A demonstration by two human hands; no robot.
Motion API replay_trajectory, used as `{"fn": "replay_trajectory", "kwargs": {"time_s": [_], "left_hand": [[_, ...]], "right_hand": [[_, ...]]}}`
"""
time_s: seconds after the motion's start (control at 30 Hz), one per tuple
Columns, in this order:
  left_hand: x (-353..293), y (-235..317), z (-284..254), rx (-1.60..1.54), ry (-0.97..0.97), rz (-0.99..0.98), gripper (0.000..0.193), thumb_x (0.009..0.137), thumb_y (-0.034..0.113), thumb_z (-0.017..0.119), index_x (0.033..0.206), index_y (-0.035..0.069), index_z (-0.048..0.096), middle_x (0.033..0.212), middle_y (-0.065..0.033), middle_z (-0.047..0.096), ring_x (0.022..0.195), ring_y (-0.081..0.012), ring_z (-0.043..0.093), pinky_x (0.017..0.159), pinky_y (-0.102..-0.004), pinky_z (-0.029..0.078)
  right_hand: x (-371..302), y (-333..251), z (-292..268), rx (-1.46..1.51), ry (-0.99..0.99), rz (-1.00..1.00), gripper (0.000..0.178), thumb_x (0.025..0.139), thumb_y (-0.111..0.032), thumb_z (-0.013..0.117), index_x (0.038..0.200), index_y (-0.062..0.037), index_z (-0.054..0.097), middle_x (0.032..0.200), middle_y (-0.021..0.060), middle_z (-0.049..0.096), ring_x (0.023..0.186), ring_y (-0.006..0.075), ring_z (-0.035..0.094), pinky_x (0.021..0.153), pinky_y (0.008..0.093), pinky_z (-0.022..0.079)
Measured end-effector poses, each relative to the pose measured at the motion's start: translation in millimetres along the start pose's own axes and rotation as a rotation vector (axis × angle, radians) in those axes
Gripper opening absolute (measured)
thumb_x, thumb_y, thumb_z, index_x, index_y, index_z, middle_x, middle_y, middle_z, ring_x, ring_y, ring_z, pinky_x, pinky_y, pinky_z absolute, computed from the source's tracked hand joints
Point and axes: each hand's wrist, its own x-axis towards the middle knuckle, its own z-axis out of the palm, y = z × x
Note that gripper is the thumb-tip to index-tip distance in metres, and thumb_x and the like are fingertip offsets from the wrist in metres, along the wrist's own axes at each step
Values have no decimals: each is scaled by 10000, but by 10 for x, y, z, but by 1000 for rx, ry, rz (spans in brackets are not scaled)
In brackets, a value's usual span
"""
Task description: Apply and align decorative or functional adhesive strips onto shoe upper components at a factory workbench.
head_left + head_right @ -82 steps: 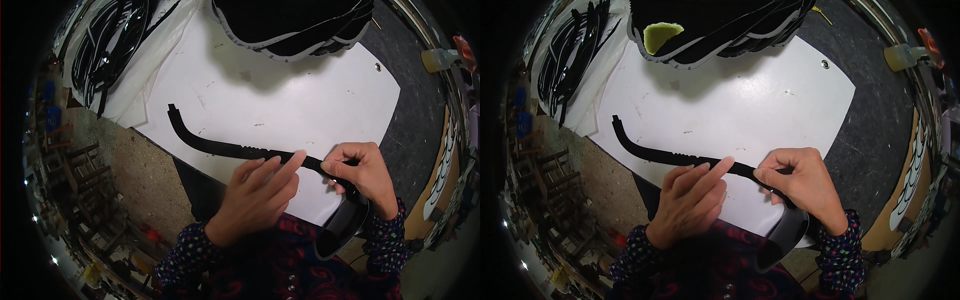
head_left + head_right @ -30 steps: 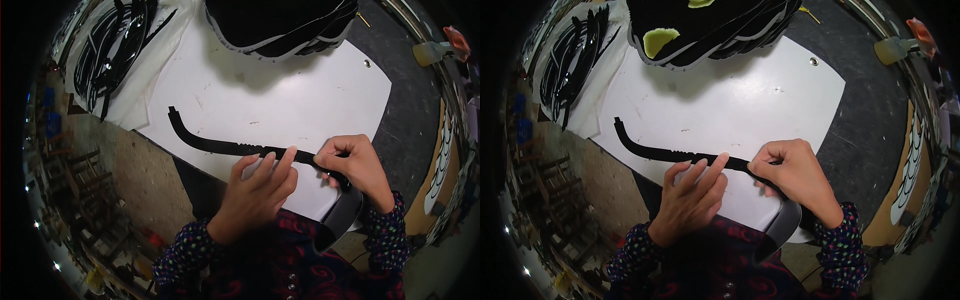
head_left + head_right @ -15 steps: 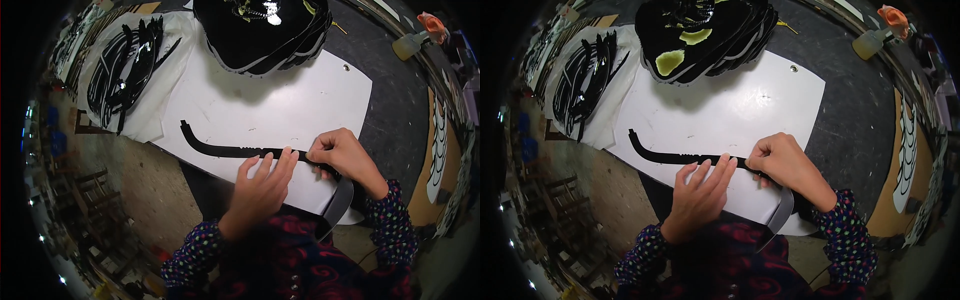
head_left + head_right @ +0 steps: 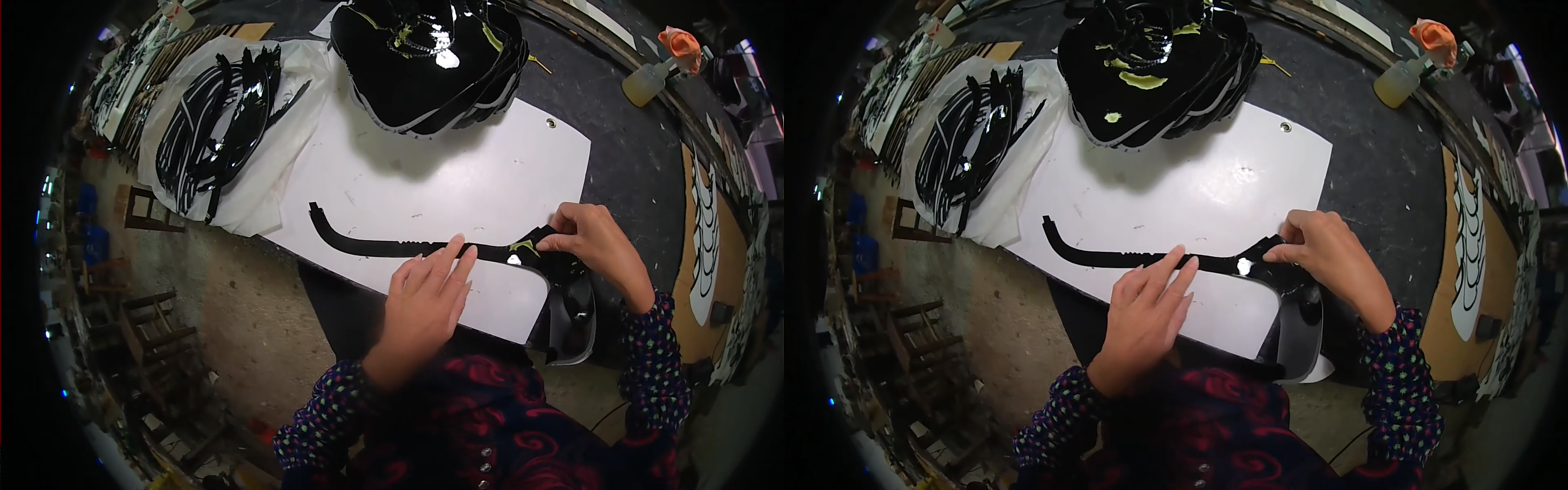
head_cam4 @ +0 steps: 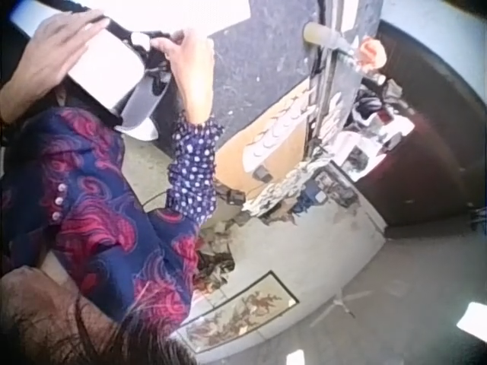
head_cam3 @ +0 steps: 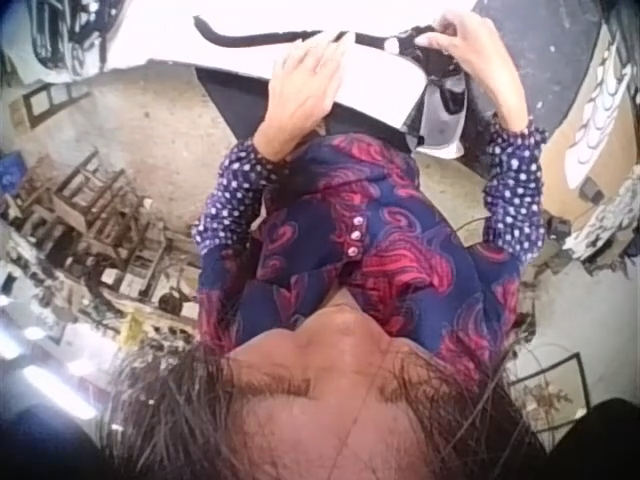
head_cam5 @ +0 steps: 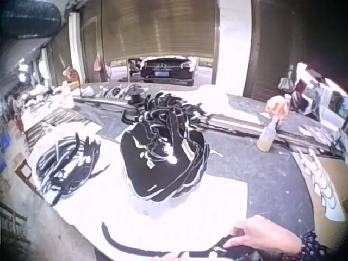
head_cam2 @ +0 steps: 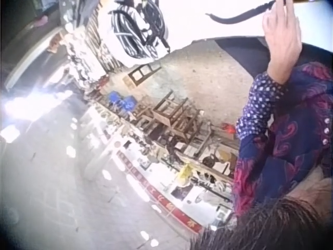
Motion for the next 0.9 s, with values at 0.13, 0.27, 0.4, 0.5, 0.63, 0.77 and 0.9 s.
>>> {"fn": "replay_trajectory", "kwargs": {"time_s": [0.13, 0.27, 0.4, 0.5, 0.63, 0.77, 0.9], "left_hand": [[7, -42, -59, -51, 13, -38, 486, 871, 197, 703, 1337, 107, 598, 1445, -89, 493, 1212, -240, 504, 1006, -386, 393], [-14, -94, -44, -97, 19, -40, 468, 861, 200, 715, 1310, 109, 623, 1435, -91, 503, 1221, -257, 499, 995, -379, 398], [-14, -104, -59, -118, 16, -43, 468, 855, 193, 719, 1307, 111, 626, 1424, -89, 518, 1229, -253, 498, 988, -377, 406], [-43, -124, -46, -135, 39, -39, 464, 851, 188, 722, 1300, 109, 631, 1418, -87, 528, 1226, -253, 505, 983, -378, 410], [-59, -157, -24, -171, 55, -36, 443, 846, 183, 727, 1273, 95, 646, 1403, -84, 548, 1214, -247, 523, 982, -378, 413], [-75, -205, -3, -199, 75, -49, 431, 842, 178, 731, 1250, 66, 649, 1370, -85, 577, 1208, -245, 538, 979, -374, 418], [-81, -233, 16, -233, 134, -28, 408, 847, 174, 722, 1222, 34, 642, 1331, -89, 601, 1198, -237, 559, 964, -361, 421]], "right_hand": [[-20, -56, 49, -51, -25, 55, 303, 794, -217, 787, 847, 37, 629, 723, 161, 640, 651, 276, 629, 606, 383, 474], [-10, -92, 249, -306, 236, -347, 223, 840, -111, 682, 991, 6, 566, 928, 165, 618, 849, 307, 614, 737, 385, 497], [139, -273, 485, -469, 317, -613, 307, 790, -32, 585, 1089, 17, 537, 1051, 161, 576, 963, 309, 557, 821, 366, 476], [214, -380, 614, -526, 291, -671, 391, 768, -34, 581, 1149, 37, 522, 1063, 153, 552, 967, 292, 541, 808, 363, 470], [305, -489, 804, -634, 398, -704, 474, 790, -75, 588, 1239, 42, 491, 1176, 171, 536, 1085, 303, 535, 879, 370, 456], [400, -528, 1009, -668, 428, -647, 586, 833, -67, 564, 1393, 20, 412, 1372, 204, 467, 1281, 349, 461, 1030, 445, 381], [386, -492, 1093, -579, 430, -690, 633, 810, -65, 582, 1413, 0, 401, 1392, 196, 445, 1307, 347, 430, 1047, 477, 345]]}}
